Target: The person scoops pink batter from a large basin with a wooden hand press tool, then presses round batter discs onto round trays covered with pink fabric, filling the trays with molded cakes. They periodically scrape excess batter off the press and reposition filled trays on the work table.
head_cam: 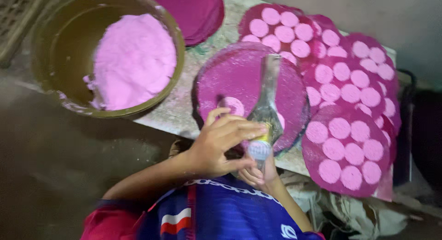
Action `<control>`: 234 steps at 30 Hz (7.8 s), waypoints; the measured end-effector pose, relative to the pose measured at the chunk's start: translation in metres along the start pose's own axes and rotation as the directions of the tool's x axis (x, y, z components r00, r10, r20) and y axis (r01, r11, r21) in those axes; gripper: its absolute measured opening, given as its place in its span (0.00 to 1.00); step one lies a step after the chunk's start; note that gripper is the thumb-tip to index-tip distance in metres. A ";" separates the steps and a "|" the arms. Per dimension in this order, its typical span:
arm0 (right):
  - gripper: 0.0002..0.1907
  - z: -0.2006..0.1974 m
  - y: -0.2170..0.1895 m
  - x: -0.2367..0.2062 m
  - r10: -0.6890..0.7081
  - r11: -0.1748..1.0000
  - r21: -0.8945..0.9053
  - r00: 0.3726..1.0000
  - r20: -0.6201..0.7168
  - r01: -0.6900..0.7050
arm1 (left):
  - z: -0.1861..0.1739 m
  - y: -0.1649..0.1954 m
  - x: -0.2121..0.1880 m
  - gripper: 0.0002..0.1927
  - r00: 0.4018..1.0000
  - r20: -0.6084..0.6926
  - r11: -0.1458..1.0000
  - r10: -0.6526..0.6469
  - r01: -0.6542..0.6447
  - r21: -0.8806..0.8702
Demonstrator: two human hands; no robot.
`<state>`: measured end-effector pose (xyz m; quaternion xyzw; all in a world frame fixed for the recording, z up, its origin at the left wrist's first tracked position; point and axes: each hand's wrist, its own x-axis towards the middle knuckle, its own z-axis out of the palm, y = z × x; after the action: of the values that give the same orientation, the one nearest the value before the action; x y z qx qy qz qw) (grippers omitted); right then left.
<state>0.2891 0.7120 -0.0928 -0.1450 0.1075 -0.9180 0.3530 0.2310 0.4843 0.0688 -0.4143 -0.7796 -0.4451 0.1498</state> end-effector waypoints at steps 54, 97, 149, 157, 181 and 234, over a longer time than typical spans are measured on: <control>0.28 0.168 0.079 0.475 0.129 -0.938 -0.202 0.822 0.554 0.283 | -0.362 -0.344 -0.197 0.12 0.386 0.657 0.075 -0.647 0.890 -0.450; 0.09 0.009 0.198 0.602 0.457 -0.885 -0.361 0.688 -0.564 0.293 | -0.385 -0.415 -0.218 0.21 0.735 -0.492 0.881 -0.467 0.434 -0.189; 0.30 0.207 0.111 0.548 -0.075 -0.995 -0.051 0.977 -0.198 -0.087 | -0.409 -0.406 -0.159 0.11 0.855 -0.172 0.719 -0.490 0.508 0.474; 0.28 0.083 0.178 0.560 -0.463 -0.448 -0.855 0.886 -0.027 -0.260 | -0.395 -0.389 -0.126 0.12 0.793 -0.391 0.827 -0.466 0.548 0.124; 0.23 0.148 0.072 0.513 -0.523 -0.586 -0.676 0.846 -0.105 -0.447 | -0.437 -0.412 -0.168 0.20 0.762 0.252 0.288 -0.597 0.497 -0.819; 0.15 0.157 0.147 0.558 -0.103 -0.994 0.032 0.785 -0.611 -0.106 | -0.369 -0.371 -0.156 0.20 0.845 0.081 0.848 -0.529 0.523 0.080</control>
<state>0.0382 0.2114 0.1164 -0.2481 0.9339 0.2057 0.1548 -0.0127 0.0060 -0.0307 -0.2021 -0.8818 -0.4261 -0.0056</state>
